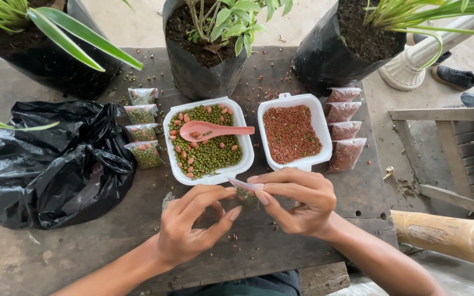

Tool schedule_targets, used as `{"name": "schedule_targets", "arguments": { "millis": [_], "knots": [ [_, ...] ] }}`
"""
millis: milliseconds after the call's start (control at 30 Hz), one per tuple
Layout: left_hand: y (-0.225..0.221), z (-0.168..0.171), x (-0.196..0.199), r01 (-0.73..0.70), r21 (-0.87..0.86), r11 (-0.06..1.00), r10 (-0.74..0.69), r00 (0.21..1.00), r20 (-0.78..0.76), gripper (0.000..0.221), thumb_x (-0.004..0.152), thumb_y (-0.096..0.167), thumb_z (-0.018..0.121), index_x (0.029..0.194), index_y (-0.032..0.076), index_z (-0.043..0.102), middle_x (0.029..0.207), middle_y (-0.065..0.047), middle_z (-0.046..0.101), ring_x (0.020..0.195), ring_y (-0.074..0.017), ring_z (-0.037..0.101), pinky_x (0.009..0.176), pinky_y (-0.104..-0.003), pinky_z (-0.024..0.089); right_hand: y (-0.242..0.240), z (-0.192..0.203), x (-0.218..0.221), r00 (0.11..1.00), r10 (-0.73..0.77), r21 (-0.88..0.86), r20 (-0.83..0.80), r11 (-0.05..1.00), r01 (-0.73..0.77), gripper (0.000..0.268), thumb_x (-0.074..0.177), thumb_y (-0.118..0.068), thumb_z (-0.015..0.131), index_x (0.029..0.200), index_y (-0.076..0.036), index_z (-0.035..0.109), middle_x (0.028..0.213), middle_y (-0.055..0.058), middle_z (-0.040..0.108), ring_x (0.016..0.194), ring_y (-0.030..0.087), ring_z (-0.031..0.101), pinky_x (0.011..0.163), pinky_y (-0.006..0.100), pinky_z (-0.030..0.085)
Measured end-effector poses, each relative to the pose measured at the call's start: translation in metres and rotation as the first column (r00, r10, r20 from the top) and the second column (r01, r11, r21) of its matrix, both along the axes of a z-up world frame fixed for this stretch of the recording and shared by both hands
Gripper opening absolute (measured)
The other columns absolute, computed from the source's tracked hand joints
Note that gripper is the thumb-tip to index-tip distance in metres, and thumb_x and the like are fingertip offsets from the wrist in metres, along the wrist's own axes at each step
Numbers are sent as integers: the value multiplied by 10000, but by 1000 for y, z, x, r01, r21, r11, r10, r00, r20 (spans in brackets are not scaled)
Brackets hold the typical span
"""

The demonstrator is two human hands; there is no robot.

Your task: Filling small plastic bags with different types of seeds using a spoon and sealing them manually.

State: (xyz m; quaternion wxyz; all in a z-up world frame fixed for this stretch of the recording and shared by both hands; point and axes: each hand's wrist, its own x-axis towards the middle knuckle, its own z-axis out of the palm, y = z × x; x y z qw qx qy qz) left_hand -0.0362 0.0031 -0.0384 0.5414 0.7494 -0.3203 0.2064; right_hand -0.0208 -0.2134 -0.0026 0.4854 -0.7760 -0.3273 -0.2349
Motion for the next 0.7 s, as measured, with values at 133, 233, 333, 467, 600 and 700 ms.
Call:
{"name": "schedule_targets", "arguments": {
  "millis": [133,233,333,467,600,700],
  "knots": [
    [0,6,0,-29,-11,1000,30,999,17,200,916,97,772,1081,15,693,1006,-128,737,622,-123,734,516,-204,539,3,-4,2,1000,5,32,-2,999,-4,67,912,-45,682,917,10,720,913,225,771,751,274,807,624,285,647],
    [1,4,1,-39,61,997,38,999,19,248,925,156,775,1137,38,724,1063,-129,758,591,-115,633,488,-216,528,4,-3,2,997,71,25,-19,997,-70,80,935,-37,681,989,-1,727,943,210,777,802,283,826,683,300,680],
    [2,4,2,7,30,1000,-7,1000,5,255,925,146,772,1139,16,720,1086,-163,743,676,-170,728,597,-256,631,6,-4,3,997,70,-5,-28,998,-70,97,944,-58,685,1006,-14,746,954,196,774,810,264,815,704,289,665],
    [3,4,4,-22,51,998,22,1000,-12,291,899,221,793,1093,13,730,1075,-155,749,701,-167,712,554,-242,604,3,-9,1,993,105,-23,-48,994,-106,155,967,-101,665,1073,-13,736,1034,230,734,869,273,779,658,259,673],
    [4,5,7,-15,34,999,17,998,-56,315,914,255,749,1071,-15,714,1052,-150,755,775,-185,724,583,-246,603,4,-9,4,993,118,-146,29,983,-112,186,990,-76,635,1146,-77,736,1113,167,704,910,250,696,759,291,620],
    [1,3,10,0,3,1000,0,994,-106,160,927,112,717,1003,-28,735,988,-163,766,723,-186,747,578,-243,663,5,-7,6,992,102,-197,79,977,-85,197,1012,-113,620,1173,-128,734,1153,152,692,939,269,653,748,305,602]
  ]
}}
